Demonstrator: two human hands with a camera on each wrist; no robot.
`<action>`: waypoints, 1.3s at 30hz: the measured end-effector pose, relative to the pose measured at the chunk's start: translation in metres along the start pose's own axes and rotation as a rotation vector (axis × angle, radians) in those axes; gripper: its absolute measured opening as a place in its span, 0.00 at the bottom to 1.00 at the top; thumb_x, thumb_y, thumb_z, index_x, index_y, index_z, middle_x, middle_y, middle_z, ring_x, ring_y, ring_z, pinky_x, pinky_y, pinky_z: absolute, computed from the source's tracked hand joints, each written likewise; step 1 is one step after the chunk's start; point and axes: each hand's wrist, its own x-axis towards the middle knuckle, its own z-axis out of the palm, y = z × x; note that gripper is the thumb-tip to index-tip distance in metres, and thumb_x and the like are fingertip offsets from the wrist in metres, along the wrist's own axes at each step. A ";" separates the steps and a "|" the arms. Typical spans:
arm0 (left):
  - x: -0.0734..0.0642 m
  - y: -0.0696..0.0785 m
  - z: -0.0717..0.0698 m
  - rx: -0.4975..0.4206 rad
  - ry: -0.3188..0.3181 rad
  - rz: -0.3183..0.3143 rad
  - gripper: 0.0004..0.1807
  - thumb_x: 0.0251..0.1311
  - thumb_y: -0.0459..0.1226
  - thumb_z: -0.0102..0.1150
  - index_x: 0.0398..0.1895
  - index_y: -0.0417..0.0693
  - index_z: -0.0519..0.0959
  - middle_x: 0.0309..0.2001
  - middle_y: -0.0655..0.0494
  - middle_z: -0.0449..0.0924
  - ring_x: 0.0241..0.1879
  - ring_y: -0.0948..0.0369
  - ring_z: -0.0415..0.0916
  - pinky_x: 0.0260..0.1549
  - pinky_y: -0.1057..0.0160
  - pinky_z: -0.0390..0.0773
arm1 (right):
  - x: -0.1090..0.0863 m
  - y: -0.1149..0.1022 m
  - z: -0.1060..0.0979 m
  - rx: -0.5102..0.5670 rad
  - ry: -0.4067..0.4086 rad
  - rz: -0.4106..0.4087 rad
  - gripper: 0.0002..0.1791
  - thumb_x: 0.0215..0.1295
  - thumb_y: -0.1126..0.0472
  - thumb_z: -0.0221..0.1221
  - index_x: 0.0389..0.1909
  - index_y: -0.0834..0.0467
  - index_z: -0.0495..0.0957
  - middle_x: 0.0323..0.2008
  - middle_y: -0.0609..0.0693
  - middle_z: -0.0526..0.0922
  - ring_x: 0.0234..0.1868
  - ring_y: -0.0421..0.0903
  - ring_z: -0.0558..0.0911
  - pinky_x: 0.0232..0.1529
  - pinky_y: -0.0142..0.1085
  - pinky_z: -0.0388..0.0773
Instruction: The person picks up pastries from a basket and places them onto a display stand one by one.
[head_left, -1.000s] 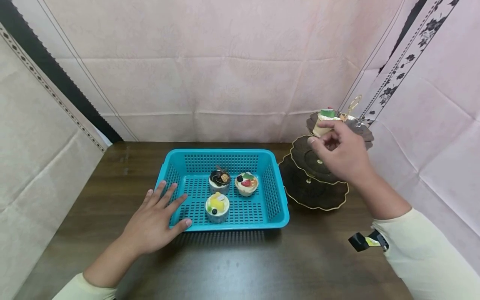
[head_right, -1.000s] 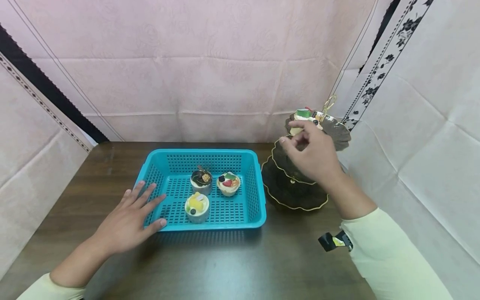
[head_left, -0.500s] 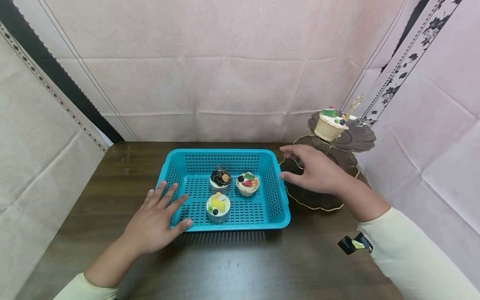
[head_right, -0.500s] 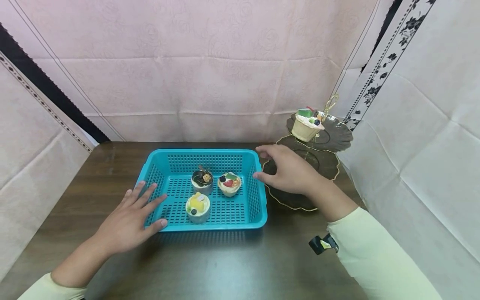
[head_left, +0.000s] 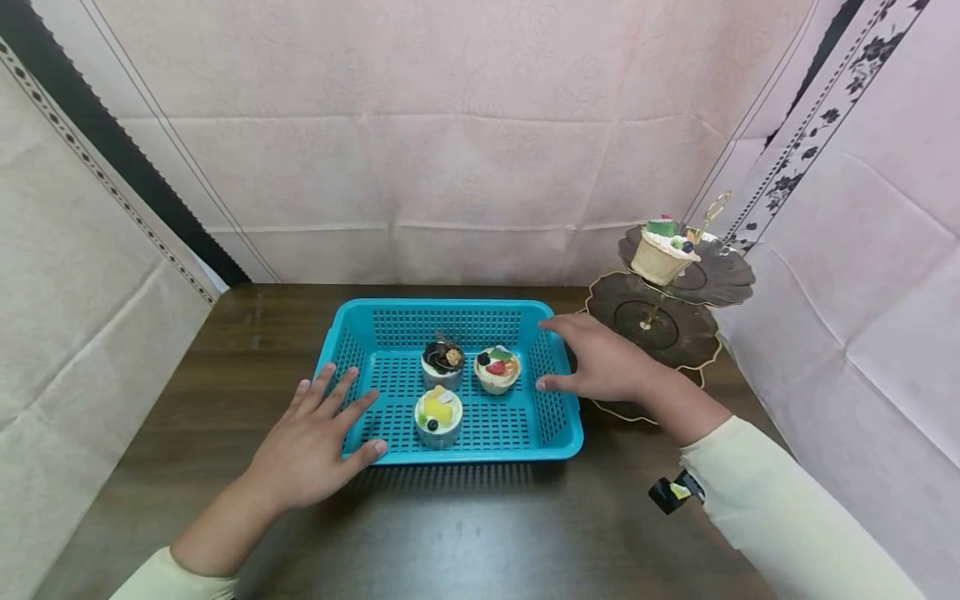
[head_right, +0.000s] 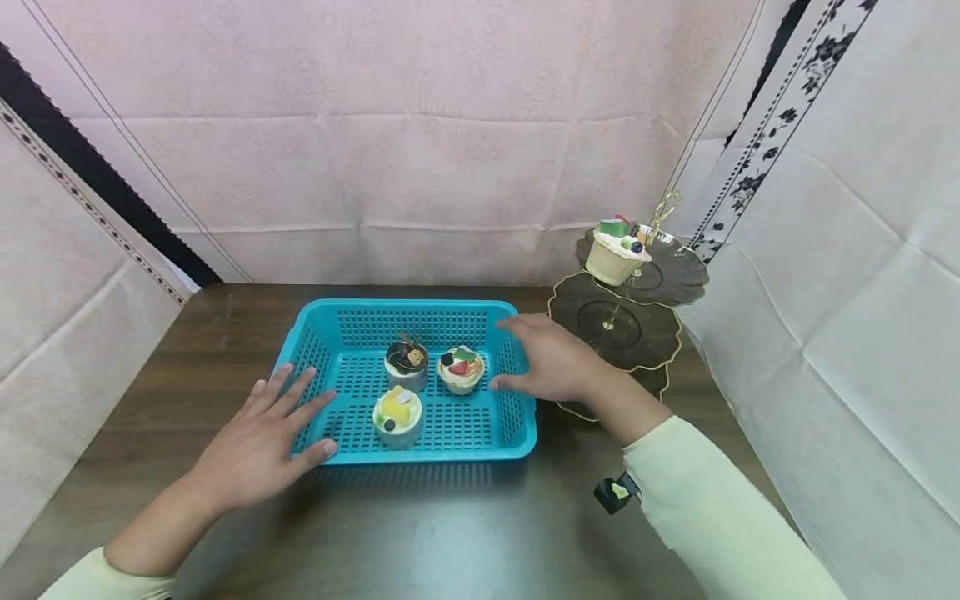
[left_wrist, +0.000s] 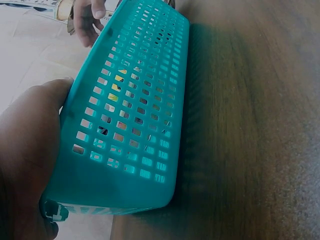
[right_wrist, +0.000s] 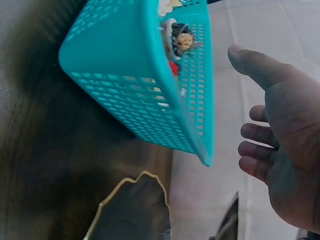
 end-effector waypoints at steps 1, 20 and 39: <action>0.000 0.000 0.000 -0.001 0.000 0.000 0.47 0.67 0.73 0.36 0.78 0.55 0.66 0.81 0.42 0.48 0.80 0.40 0.33 0.73 0.33 0.41 | 0.001 0.000 0.002 -0.005 -0.005 0.005 0.52 0.58 0.37 0.72 0.75 0.61 0.65 0.71 0.60 0.69 0.72 0.59 0.67 0.66 0.59 0.69; 0.000 0.001 0.001 -0.015 0.016 0.001 0.43 0.69 0.69 0.45 0.78 0.55 0.66 0.81 0.42 0.49 0.80 0.41 0.32 0.73 0.34 0.40 | 0.020 -0.005 0.031 -0.057 -0.077 0.027 0.53 0.57 0.34 0.71 0.77 0.58 0.64 0.73 0.59 0.68 0.74 0.59 0.63 0.69 0.58 0.67; -0.001 0.001 0.001 -0.013 0.018 0.001 0.43 0.69 0.69 0.46 0.78 0.55 0.66 0.81 0.42 0.49 0.80 0.41 0.33 0.73 0.34 0.40 | 0.039 -0.007 0.045 -0.229 -0.125 0.043 0.54 0.56 0.31 0.69 0.74 0.61 0.67 0.70 0.59 0.72 0.74 0.59 0.64 0.73 0.55 0.60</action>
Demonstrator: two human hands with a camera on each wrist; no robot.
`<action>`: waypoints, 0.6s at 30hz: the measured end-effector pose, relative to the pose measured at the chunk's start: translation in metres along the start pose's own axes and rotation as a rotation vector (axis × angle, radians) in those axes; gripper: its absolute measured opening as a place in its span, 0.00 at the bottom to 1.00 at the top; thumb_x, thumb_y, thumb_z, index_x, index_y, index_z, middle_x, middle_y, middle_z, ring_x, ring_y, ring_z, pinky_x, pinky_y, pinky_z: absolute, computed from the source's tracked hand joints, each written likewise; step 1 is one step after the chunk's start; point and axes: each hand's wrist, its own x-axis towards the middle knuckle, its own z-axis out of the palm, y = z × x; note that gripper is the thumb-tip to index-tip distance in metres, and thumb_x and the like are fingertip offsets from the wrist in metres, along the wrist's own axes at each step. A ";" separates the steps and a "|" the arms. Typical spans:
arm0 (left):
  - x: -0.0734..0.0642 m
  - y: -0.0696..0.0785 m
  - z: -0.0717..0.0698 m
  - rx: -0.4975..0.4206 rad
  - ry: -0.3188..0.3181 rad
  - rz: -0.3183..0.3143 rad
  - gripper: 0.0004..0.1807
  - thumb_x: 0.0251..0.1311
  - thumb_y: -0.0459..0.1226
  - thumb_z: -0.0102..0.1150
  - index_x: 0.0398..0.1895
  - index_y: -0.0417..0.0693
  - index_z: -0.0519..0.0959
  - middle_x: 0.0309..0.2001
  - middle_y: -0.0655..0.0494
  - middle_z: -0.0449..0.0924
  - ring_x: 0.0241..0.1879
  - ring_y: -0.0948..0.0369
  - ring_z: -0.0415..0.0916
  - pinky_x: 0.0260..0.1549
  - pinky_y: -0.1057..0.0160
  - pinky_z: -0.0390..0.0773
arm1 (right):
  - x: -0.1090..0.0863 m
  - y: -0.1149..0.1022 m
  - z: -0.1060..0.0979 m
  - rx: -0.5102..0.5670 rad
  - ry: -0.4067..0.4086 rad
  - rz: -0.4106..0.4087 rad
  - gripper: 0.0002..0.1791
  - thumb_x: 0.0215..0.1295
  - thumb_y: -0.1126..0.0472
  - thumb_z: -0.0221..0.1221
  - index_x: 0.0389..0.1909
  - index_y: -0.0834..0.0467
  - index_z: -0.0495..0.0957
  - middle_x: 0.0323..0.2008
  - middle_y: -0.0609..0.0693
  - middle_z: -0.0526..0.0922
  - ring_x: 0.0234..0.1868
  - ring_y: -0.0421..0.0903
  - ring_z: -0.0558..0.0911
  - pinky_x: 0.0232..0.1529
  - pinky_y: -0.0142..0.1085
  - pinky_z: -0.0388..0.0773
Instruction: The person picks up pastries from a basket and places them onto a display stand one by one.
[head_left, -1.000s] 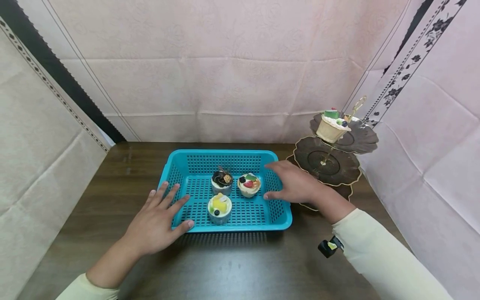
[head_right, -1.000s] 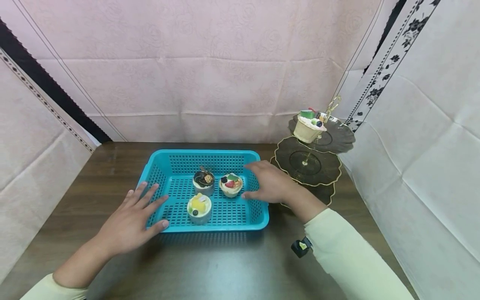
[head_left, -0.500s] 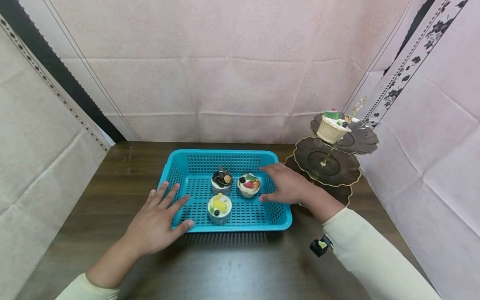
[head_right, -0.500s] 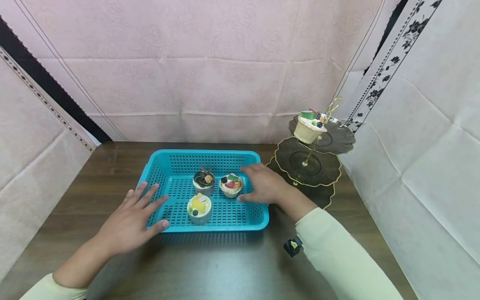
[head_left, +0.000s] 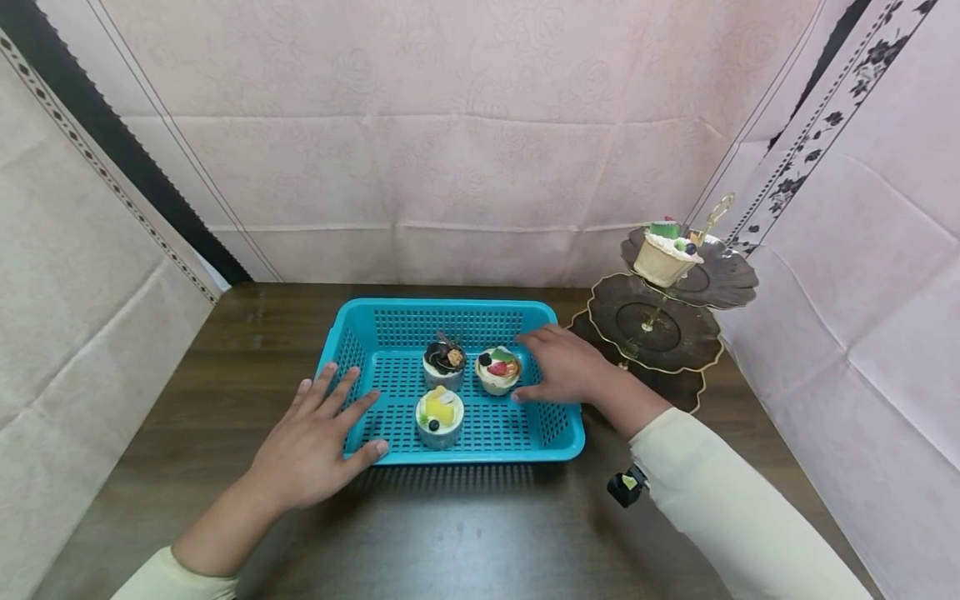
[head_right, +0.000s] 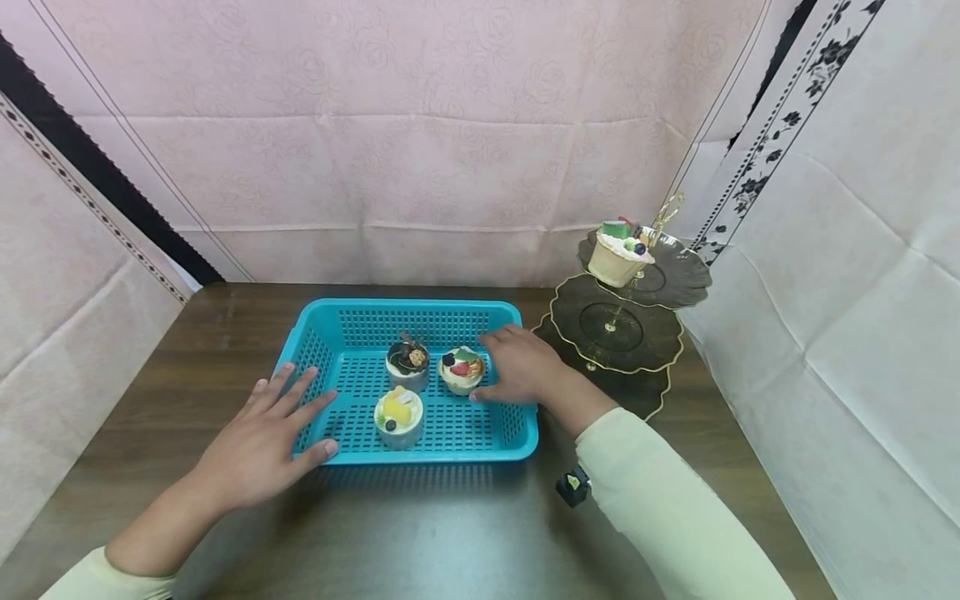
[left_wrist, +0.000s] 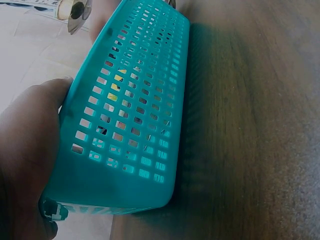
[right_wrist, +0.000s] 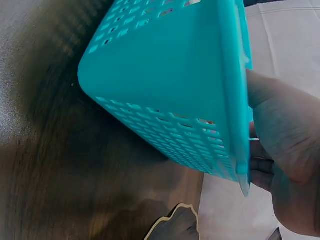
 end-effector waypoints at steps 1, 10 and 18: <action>0.000 0.000 0.000 0.001 0.001 0.000 0.43 0.69 0.69 0.46 0.78 0.55 0.66 0.81 0.42 0.49 0.80 0.41 0.33 0.73 0.35 0.40 | 0.001 0.000 0.001 -0.004 -0.002 0.000 0.54 0.56 0.31 0.69 0.74 0.61 0.67 0.70 0.59 0.72 0.74 0.59 0.64 0.73 0.55 0.60; 0.000 0.000 0.001 0.001 0.002 0.000 0.43 0.69 0.69 0.45 0.78 0.55 0.66 0.81 0.42 0.48 0.80 0.41 0.32 0.74 0.35 0.40 | 0.010 -0.003 0.003 -0.028 -0.024 0.009 0.56 0.54 0.30 0.70 0.75 0.61 0.65 0.71 0.58 0.71 0.74 0.58 0.64 0.73 0.53 0.61; 0.000 -0.001 0.001 0.006 -0.009 -0.006 0.46 0.68 0.73 0.38 0.78 0.56 0.66 0.81 0.43 0.48 0.80 0.41 0.31 0.74 0.35 0.39 | 0.018 -0.007 0.008 -0.086 -0.063 0.031 0.57 0.53 0.28 0.69 0.75 0.61 0.66 0.71 0.58 0.71 0.74 0.57 0.63 0.74 0.52 0.59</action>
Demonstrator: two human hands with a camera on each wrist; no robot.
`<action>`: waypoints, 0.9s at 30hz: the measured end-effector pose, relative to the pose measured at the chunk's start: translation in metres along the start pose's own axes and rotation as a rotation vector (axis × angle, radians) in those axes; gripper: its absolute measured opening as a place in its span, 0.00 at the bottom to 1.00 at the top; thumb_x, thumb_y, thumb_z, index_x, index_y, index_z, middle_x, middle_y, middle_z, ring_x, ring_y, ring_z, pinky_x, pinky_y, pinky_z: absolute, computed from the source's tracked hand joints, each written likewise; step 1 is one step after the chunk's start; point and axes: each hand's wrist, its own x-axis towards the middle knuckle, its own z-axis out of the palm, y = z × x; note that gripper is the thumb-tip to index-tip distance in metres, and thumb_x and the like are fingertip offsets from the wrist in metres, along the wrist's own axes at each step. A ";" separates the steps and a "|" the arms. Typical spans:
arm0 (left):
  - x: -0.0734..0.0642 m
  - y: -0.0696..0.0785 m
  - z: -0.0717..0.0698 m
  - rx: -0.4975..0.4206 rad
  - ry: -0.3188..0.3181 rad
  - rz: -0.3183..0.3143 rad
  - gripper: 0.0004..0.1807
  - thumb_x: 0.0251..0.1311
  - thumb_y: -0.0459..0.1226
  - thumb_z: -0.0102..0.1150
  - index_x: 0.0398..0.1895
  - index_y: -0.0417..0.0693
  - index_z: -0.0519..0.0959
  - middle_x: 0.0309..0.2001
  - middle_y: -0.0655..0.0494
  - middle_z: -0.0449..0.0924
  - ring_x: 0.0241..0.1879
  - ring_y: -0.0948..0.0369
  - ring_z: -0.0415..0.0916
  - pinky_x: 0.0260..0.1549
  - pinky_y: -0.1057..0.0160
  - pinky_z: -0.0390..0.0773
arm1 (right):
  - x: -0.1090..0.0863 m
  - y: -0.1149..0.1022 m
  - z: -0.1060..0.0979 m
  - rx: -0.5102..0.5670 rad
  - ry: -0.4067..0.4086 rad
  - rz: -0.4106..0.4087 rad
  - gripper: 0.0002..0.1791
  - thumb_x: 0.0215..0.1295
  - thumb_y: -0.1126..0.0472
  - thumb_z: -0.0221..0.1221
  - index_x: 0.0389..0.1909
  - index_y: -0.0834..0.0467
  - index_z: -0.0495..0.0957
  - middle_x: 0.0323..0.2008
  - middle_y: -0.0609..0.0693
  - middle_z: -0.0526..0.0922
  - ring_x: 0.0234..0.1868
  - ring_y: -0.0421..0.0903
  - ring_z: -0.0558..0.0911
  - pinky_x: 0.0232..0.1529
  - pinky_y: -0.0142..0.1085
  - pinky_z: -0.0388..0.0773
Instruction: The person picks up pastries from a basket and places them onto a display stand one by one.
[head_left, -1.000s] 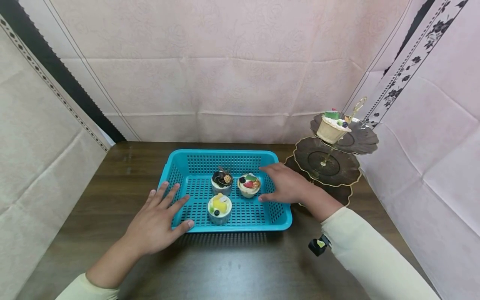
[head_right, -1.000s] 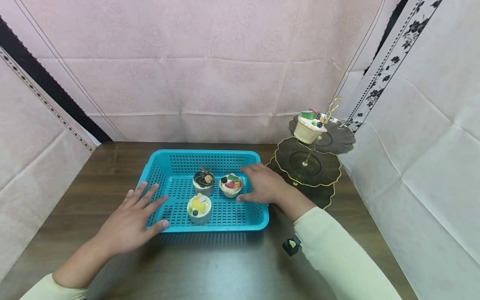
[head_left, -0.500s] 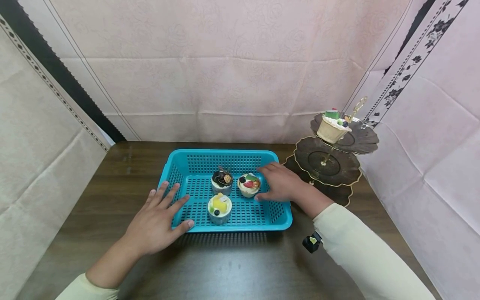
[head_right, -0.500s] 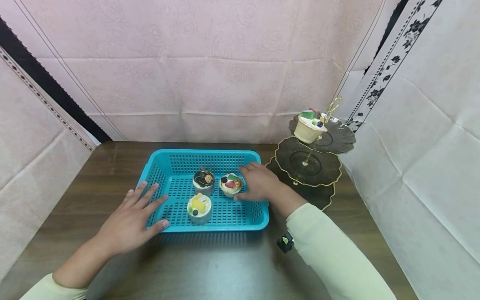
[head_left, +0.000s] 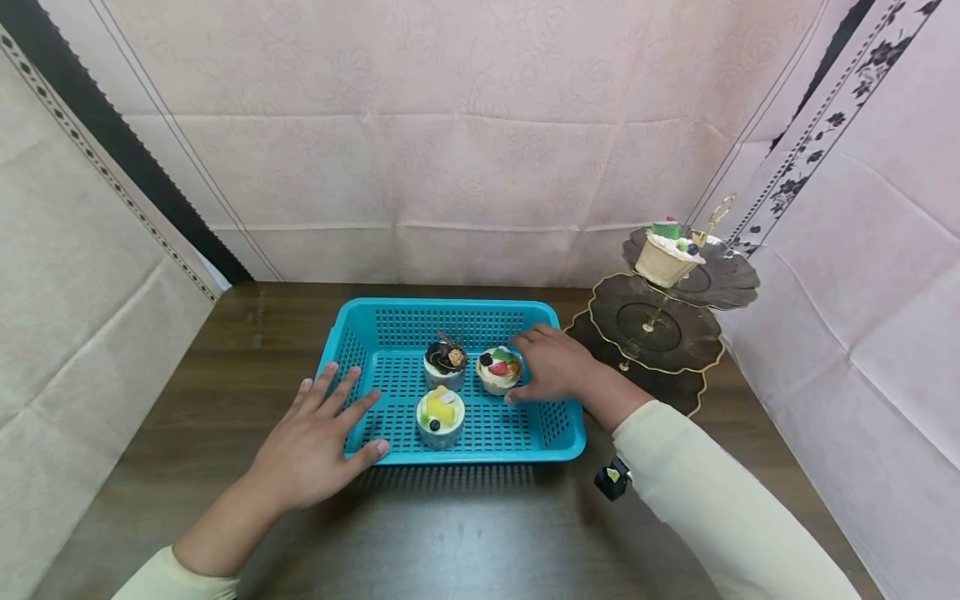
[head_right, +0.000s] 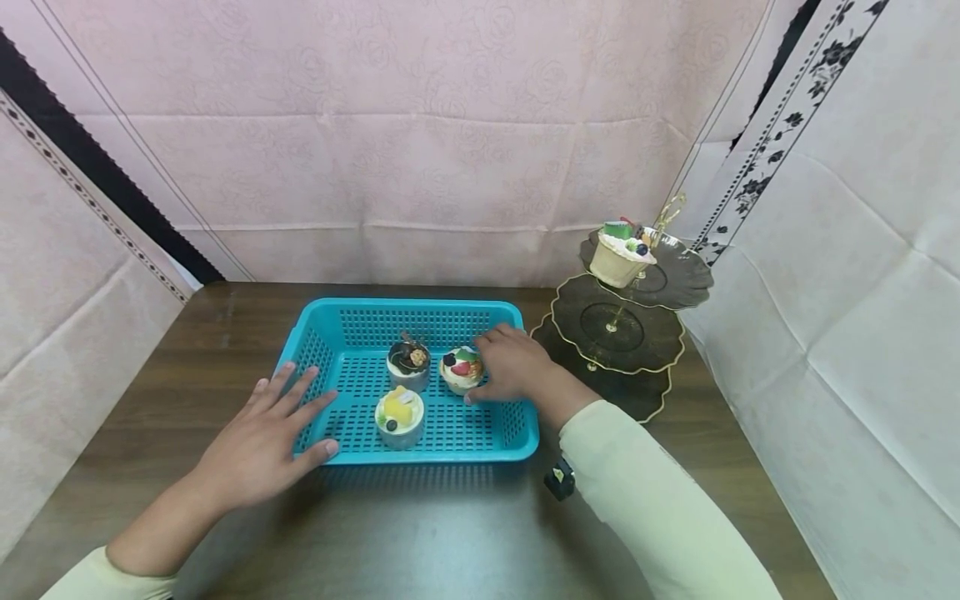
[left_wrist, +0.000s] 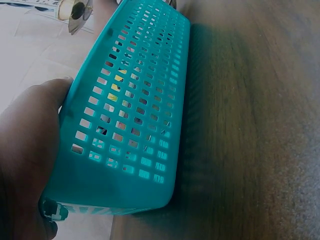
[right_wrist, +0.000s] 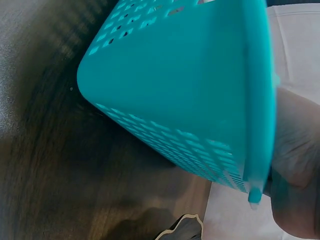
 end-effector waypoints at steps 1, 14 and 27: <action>0.000 0.000 0.000 0.001 -0.001 -0.001 0.46 0.67 0.73 0.36 0.78 0.56 0.66 0.81 0.43 0.47 0.80 0.42 0.31 0.74 0.35 0.39 | 0.001 0.000 0.000 -0.008 -0.004 0.003 0.57 0.53 0.28 0.69 0.75 0.61 0.66 0.71 0.58 0.71 0.74 0.57 0.63 0.74 0.52 0.59; 0.000 0.001 0.000 0.000 0.005 0.001 0.48 0.67 0.75 0.33 0.78 0.55 0.66 0.81 0.43 0.48 0.80 0.42 0.31 0.74 0.35 0.40 | 0.011 -0.002 0.005 -0.039 -0.038 0.021 0.57 0.53 0.26 0.67 0.74 0.61 0.68 0.70 0.58 0.71 0.73 0.57 0.63 0.74 0.53 0.57; 0.000 0.001 0.000 0.002 0.008 -0.001 0.49 0.66 0.76 0.31 0.78 0.56 0.66 0.81 0.43 0.49 0.80 0.42 0.31 0.74 0.35 0.40 | 0.018 -0.005 0.009 -0.066 -0.038 0.055 0.57 0.52 0.24 0.66 0.70 0.62 0.72 0.69 0.57 0.73 0.70 0.56 0.65 0.74 0.52 0.58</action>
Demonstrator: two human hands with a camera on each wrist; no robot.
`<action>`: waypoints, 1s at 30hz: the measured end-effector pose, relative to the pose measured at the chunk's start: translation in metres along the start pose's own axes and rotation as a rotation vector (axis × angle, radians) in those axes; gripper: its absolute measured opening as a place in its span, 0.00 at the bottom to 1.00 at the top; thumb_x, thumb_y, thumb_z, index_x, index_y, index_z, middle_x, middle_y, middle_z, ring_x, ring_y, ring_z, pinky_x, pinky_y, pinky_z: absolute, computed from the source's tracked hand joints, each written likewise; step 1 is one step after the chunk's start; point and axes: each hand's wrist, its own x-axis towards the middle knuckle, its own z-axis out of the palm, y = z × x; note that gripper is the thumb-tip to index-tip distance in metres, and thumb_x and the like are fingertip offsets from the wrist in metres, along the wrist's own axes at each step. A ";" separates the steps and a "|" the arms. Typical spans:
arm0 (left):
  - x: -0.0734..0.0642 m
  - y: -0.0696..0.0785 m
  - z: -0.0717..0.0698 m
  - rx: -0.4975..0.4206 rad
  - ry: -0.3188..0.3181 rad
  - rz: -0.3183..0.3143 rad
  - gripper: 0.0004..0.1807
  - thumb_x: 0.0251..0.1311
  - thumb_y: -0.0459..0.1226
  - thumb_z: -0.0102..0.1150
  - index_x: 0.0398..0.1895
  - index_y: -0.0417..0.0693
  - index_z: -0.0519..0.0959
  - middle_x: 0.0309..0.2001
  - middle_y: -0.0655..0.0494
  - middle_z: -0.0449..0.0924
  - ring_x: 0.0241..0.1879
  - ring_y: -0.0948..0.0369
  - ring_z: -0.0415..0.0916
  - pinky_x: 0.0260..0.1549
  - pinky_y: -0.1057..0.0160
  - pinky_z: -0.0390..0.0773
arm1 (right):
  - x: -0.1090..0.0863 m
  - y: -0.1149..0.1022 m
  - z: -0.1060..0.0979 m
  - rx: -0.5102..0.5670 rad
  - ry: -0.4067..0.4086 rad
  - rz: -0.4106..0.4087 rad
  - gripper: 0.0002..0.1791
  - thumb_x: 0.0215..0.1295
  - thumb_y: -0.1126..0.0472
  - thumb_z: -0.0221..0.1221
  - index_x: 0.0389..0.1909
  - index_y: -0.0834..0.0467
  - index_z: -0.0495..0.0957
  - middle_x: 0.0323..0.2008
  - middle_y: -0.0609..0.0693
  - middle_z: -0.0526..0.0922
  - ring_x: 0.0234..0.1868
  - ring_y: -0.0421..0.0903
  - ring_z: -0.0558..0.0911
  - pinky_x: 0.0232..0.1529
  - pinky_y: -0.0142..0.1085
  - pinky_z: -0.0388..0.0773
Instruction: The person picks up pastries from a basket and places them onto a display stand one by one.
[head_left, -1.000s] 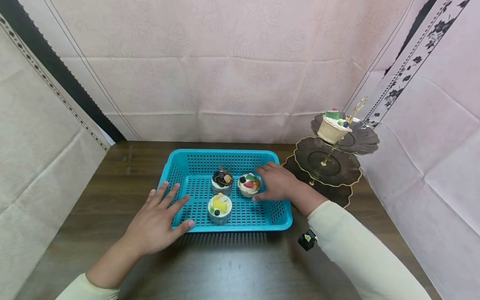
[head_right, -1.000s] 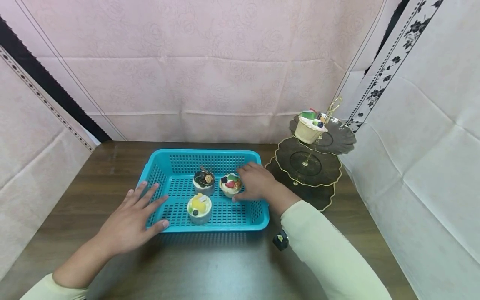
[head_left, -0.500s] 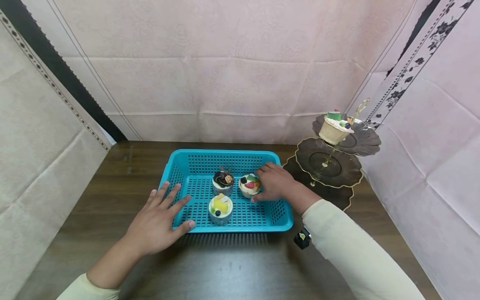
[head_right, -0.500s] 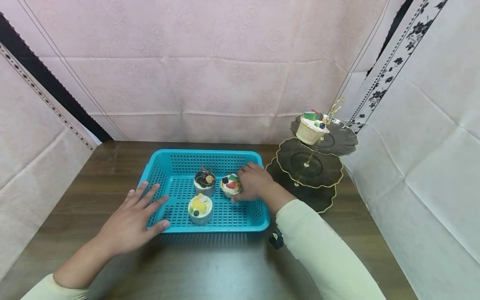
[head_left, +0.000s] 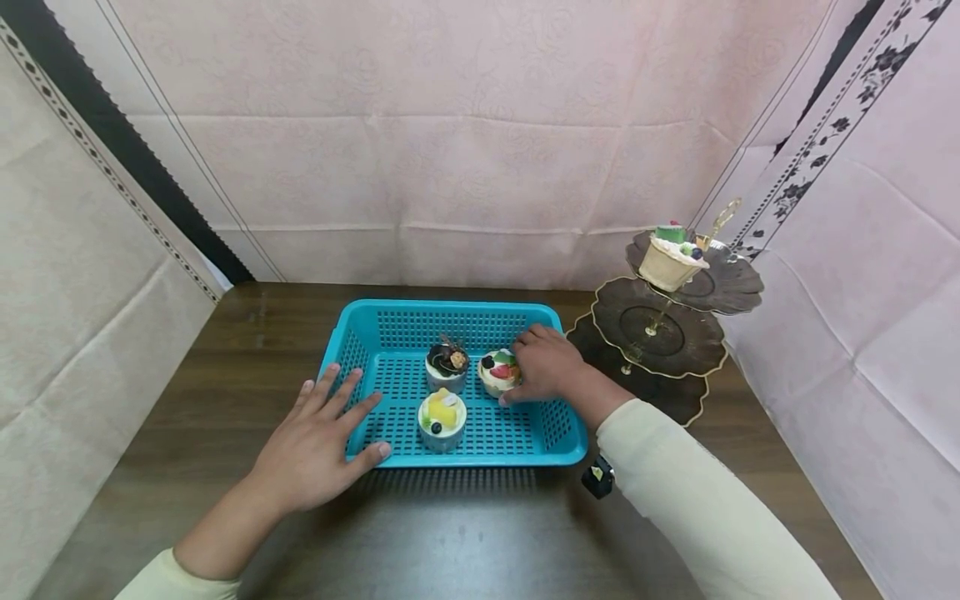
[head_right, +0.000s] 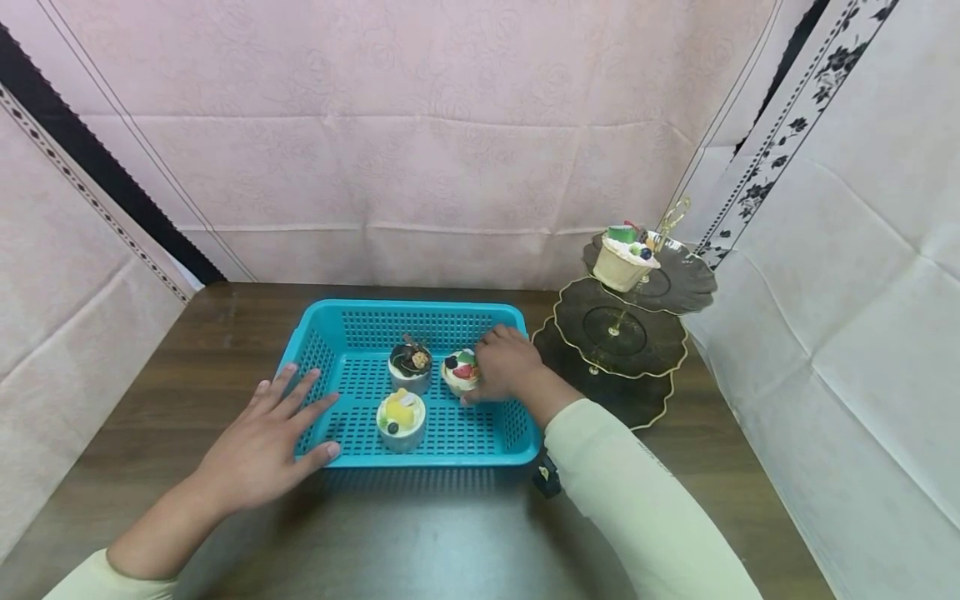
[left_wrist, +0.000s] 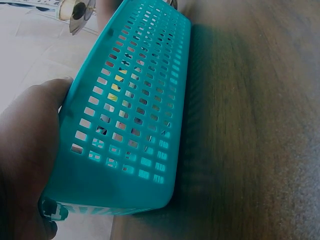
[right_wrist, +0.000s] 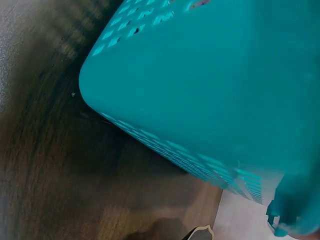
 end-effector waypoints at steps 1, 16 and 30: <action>0.000 0.000 0.000 -0.001 0.001 0.000 0.49 0.65 0.76 0.31 0.78 0.56 0.66 0.81 0.43 0.49 0.80 0.42 0.31 0.74 0.35 0.40 | 0.001 0.000 0.000 -0.003 0.000 0.001 0.57 0.51 0.24 0.66 0.70 0.62 0.72 0.68 0.57 0.73 0.70 0.56 0.65 0.74 0.52 0.58; 0.000 0.000 0.001 -0.008 0.004 -0.004 0.49 0.66 0.75 0.32 0.78 0.55 0.66 0.81 0.43 0.48 0.80 0.42 0.31 0.74 0.35 0.39 | 0.005 -0.006 0.004 -0.058 0.009 0.031 0.57 0.47 0.20 0.66 0.67 0.60 0.76 0.67 0.56 0.75 0.68 0.56 0.67 0.72 0.51 0.60; -0.001 0.000 0.000 -0.027 0.013 0.009 0.47 0.67 0.74 0.35 0.77 0.53 0.67 0.81 0.43 0.49 0.80 0.42 0.32 0.74 0.35 0.41 | 0.006 -0.003 0.006 -0.006 0.076 0.026 0.50 0.54 0.24 0.65 0.66 0.59 0.77 0.65 0.54 0.77 0.67 0.55 0.69 0.73 0.51 0.59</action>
